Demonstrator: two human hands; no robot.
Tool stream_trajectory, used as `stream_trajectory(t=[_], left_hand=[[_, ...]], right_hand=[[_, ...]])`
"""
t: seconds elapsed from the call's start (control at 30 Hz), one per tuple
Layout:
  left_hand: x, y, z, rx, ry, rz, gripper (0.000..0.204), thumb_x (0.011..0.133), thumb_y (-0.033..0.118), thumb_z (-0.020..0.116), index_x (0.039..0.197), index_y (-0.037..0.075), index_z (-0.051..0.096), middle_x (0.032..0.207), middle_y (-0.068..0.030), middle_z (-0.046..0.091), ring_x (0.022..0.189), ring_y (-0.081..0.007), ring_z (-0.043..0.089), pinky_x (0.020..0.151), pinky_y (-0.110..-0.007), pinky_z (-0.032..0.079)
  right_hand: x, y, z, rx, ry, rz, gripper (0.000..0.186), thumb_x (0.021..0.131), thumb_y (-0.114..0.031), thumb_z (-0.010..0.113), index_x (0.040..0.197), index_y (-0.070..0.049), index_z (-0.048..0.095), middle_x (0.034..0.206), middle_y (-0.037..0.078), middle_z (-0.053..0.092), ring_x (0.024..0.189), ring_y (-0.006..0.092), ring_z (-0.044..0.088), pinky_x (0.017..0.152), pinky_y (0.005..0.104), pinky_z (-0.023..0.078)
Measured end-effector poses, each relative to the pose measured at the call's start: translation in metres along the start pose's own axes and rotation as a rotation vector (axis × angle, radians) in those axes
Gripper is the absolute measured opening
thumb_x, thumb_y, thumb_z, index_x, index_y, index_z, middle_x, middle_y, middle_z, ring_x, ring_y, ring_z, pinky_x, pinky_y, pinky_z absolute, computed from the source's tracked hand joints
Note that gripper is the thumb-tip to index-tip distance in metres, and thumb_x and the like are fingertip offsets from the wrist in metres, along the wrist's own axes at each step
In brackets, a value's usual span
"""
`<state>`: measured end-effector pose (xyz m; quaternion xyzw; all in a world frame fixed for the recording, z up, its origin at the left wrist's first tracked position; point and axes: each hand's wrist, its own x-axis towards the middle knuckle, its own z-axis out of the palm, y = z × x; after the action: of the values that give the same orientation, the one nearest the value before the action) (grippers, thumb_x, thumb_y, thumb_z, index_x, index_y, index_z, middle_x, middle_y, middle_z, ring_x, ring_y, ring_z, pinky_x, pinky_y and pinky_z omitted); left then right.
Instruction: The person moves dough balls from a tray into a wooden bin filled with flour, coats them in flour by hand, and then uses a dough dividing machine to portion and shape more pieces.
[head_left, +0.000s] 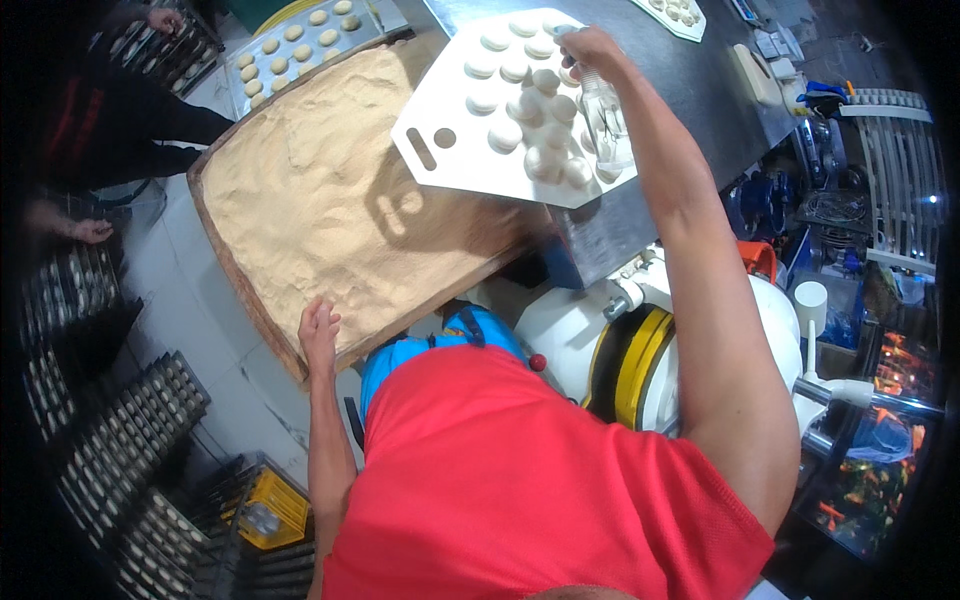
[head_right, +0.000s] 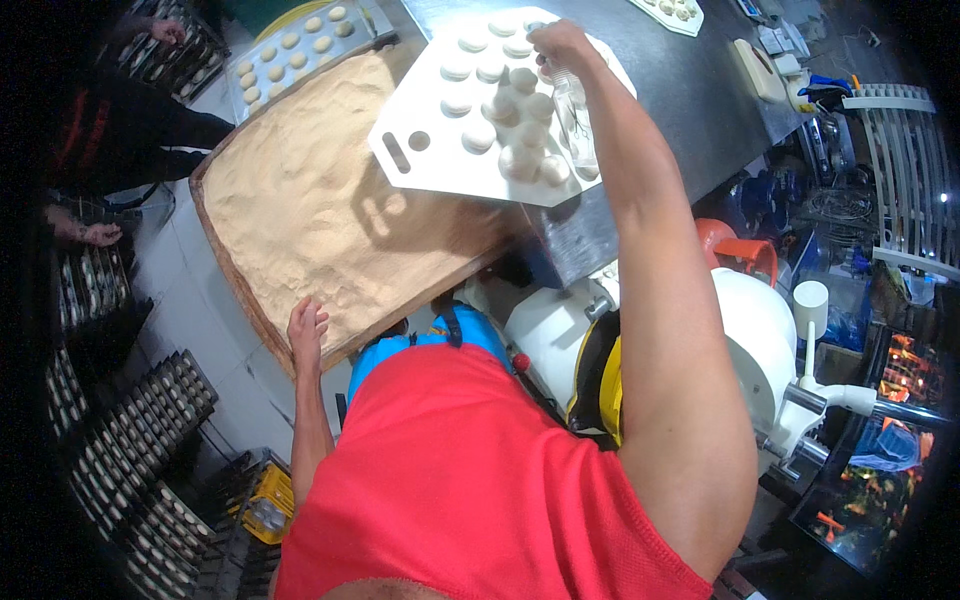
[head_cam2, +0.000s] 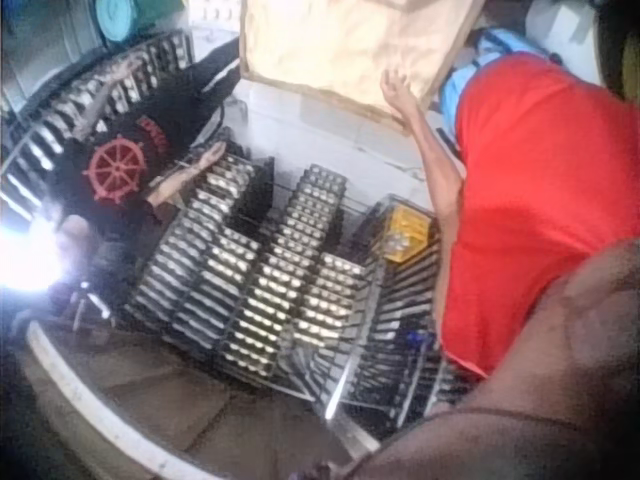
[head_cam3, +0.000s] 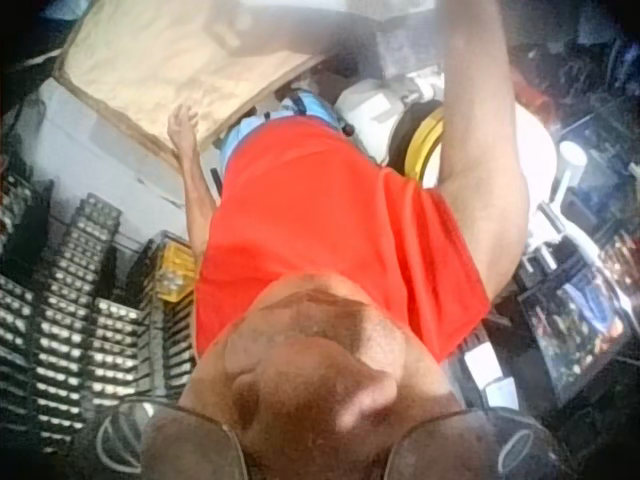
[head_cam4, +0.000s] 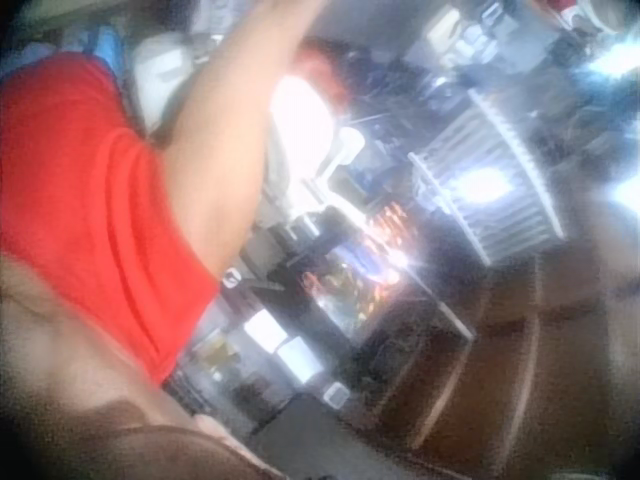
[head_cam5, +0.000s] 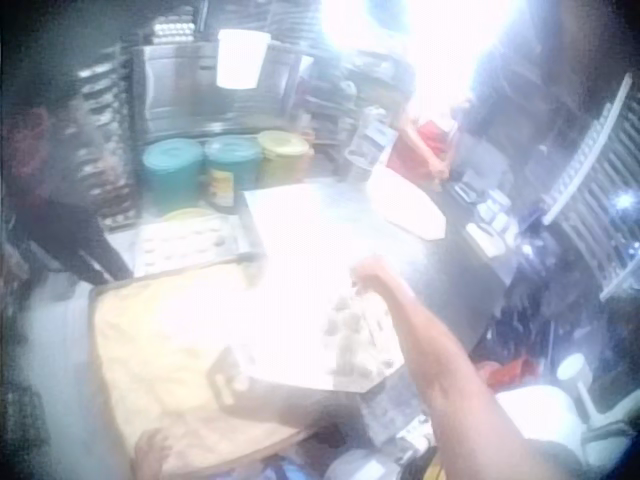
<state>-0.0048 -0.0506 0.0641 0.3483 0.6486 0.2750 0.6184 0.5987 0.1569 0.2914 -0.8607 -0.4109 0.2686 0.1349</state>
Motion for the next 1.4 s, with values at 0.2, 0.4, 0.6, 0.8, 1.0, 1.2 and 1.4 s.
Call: stream_trajectory(t=[0.2, 0.4, 0.6, 0.8, 1.0, 1.2, 1.4], left_hand=[[0.009, -0.003, -0.017, -0.018, -0.016, -0.006, 0.051, 0.105, 0.034, 0.058, 0.144, 0.002, 0.051, 0.129, -0.0142, 0.064, 0.103, -0.0186, 0.065, 0.085, -0.031, 0.052], [0.017, -0.013, -0.037, -0.030, 0.008, 0.026, 0.048, 0.105, 0.032, 0.060, 0.142, 0.003, 0.052, 0.124, -0.0121, 0.065, 0.101, -0.0164, 0.063, 0.082, -0.027, 0.051], [0.036, -0.019, -0.042, -0.054, -0.040, 0.054, 0.044, 0.105, 0.027, 0.061, 0.140, 0.001, 0.054, 0.121, -0.0120, 0.066, 0.097, -0.0150, 0.064, 0.078, -0.025, 0.051], [0.052, 0.004, -0.029, -0.106, -0.102, 0.073, 0.044, 0.104, 0.026, 0.062, 0.139, 0.000, 0.053, 0.118, -0.0112, 0.066, 0.091, -0.0124, 0.063, 0.072, -0.023, 0.051], [0.055, 0.024, -0.015, -0.073, -0.096, 0.082, 0.047, 0.105, 0.025, 0.061, 0.141, -0.003, 0.052, 0.121, -0.0131, 0.067, 0.095, -0.0139, 0.064, 0.076, -0.024, 0.052], [0.056, 0.002, -0.011, -0.072, -0.091, 0.120, 0.045, 0.105, 0.024, 0.060, 0.141, -0.002, 0.052, 0.122, -0.0136, 0.066, 0.094, -0.0142, 0.065, 0.076, -0.025, 0.052], [0.043, 0.006, 0.002, -0.081, -0.079, 0.049, 0.044, 0.106, 0.025, 0.058, 0.141, -0.001, 0.052, 0.124, -0.0140, 0.066, 0.093, -0.0130, 0.065, 0.072, -0.023, 0.051]], right_hand=[[-0.036, -0.035, 0.038, -0.020, -0.031, -0.079, 0.046, 0.093, -0.035, 0.061, 0.094, 0.010, 0.071, 0.083, 0.013, 0.075, 0.069, 0.0242, 0.074, 0.065, 0.0367, 0.060], [-0.098, -0.043, 0.063, -0.079, -0.135, -0.065, 0.048, 0.093, -0.036, 0.065, 0.106, 0.009, 0.069, 0.092, 0.016, 0.075, 0.071, 0.0256, 0.073, 0.067, 0.0375, 0.059], [-0.150, -0.011, 0.053, -0.066, -0.115, -0.046, 0.049, 0.093, -0.039, 0.070, 0.113, 0.005, 0.067, 0.090, 0.015, 0.073, 0.065, 0.0229, 0.069, 0.065, 0.0360, 0.058], [-0.179, 0.002, 0.049, -0.231, -0.178, -0.218, 0.049, 0.097, -0.037, 0.068, 0.127, 0.001, 0.066, 0.088, 0.015, 0.073, 0.061, 0.0211, 0.067, 0.060, 0.0355, 0.055], [-0.171, 0.012, 0.041, -0.109, 0.019, -0.007, 0.058, 0.094, -0.040, 0.069, 0.117, 0.014, 0.064, 0.093, 0.017, 0.075, 0.066, 0.0228, 0.072, 0.061, 0.0375, 0.057], [-0.137, 0.051, 0.008, -0.085, 0.010, 0.062, 0.066, 0.093, -0.043, 0.066, 0.131, 0.011, 0.060, 0.095, 0.018, 0.075, 0.070, 0.0236, 0.072, 0.070, 0.0380, 0.059], [-0.123, 0.100, -0.003, 0.030, -0.006, 0.112, 0.059, 0.094, -0.037, 0.066, 0.135, 0.005, 0.060, 0.088, 0.015, 0.074, 0.065, 0.0204, 0.070, 0.066, 0.0360, 0.058]])
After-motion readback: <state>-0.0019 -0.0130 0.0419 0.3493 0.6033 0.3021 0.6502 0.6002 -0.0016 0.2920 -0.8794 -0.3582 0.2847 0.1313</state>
